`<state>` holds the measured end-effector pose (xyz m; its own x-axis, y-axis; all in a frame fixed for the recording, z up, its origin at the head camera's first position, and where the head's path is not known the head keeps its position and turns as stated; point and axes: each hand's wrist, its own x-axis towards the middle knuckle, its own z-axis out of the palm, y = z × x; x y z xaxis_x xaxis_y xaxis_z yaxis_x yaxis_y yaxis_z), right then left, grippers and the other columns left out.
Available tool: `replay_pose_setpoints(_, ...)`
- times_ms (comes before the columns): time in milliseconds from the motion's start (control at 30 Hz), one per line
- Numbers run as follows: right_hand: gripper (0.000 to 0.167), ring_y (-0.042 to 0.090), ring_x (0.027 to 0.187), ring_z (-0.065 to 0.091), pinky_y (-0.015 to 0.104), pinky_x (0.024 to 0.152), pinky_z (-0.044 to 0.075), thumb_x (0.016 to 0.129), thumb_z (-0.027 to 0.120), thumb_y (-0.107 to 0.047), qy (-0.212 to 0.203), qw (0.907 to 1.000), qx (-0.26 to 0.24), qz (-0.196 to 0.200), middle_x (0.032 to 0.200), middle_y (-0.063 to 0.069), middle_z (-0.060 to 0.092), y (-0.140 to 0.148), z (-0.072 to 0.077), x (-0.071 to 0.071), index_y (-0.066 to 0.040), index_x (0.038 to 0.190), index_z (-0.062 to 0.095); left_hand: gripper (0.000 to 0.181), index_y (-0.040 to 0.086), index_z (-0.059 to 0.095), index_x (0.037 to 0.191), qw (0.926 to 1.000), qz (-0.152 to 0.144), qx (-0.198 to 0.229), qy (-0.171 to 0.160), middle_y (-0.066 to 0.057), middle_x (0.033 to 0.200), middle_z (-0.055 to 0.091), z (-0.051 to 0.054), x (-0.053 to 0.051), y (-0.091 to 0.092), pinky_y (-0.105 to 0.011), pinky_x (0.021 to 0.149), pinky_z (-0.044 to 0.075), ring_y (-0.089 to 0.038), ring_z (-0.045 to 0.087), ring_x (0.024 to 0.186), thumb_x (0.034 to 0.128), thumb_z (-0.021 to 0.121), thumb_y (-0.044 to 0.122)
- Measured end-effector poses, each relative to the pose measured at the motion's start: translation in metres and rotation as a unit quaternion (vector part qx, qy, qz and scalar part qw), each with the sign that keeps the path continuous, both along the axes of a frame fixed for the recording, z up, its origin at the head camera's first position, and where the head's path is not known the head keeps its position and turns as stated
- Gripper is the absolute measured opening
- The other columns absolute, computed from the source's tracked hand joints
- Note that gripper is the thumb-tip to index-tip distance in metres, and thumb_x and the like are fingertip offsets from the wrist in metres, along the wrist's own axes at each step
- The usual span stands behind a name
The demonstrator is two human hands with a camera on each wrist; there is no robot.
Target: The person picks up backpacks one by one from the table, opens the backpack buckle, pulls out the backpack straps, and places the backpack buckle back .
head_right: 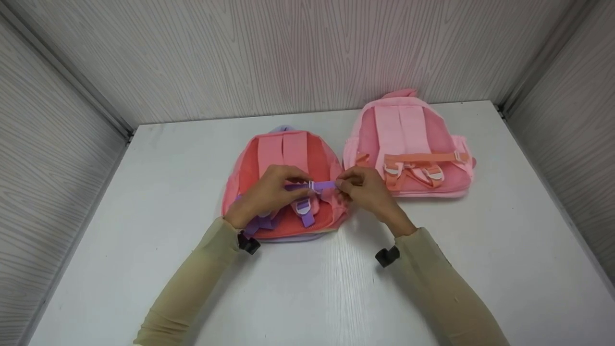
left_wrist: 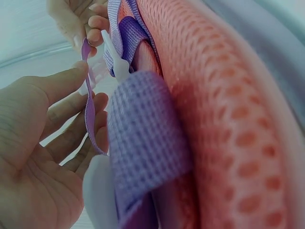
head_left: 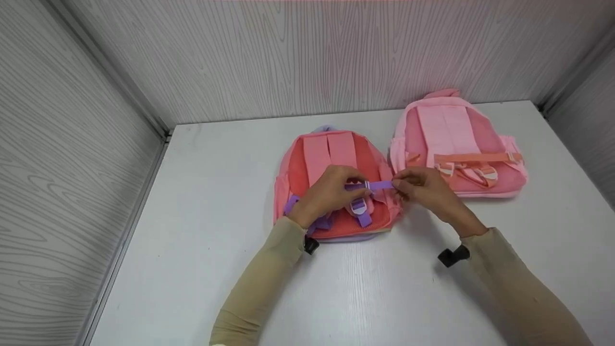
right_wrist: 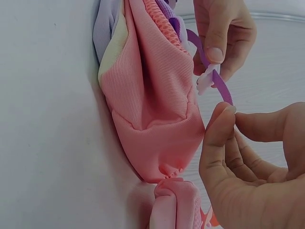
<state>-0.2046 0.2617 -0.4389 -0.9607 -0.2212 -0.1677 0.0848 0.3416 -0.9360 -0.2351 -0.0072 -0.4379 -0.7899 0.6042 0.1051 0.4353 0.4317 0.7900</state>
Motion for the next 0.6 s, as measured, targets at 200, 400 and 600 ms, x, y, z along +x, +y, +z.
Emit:
replay_pose_setpoints(200, 0.029, 0.017, 0.089, 0.070, 0.028, 0.081, 0.062, 0.107, 0.067, -0.019, 0.003, 1.0000, -0.004, -0.002, 0.107, 0.012, 0.075, 0.000, -0.002, -0.001, 0.002, 0.126, 0.069, 0.025, 0.015, 0.080, 0.124, 0.9999, -0.010, 0.003, 0.006, 0.008, 0.107, 0.076, -0.002, -0.001, 0.004, -0.022, 0.092, 0.058, -0.009, 0.070, 0.096, 0.1006, 0.077, 0.024)
replay_pose_setpoints(400, 0.027, 0.017, 0.086, 0.068, 0.029, 0.079, 0.061, 0.106, 0.069, -0.017, 0.014, 0.9999, -0.007, -0.002, 0.102, 0.010, 0.075, 0.001, -0.005, -0.001, 0.003, 0.124, 0.070, 0.026, 0.015, 0.081, 0.124, 0.9998, -0.013, 0.003, 0.014, 0.009, 0.106, 0.077, -0.003, -0.001, 0.008, -0.021, 0.092, 0.058, -0.007, 0.069, 0.095, 0.0996, 0.079, 0.026)
replay_pose_setpoints(600, 0.026, 0.015, 0.086, 0.067, 0.029, 0.078, 0.061, 0.106, 0.068, -0.017, 0.022, 0.9997, -0.005, 0.003, 0.103, 0.010, 0.074, 0.000, -0.005, -0.001, 0.003, 0.123, 0.070, 0.028, 0.016, 0.080, 0.126, 0.9999, -0.010, -0.001, 0.010, 0.009, 0.108, 0.077, -0.002, 0.000, 0.011, -0.021, 0.093, 0.058, -0.008, 0.069, 0.097, 0.0999, 0.078, 0.026)
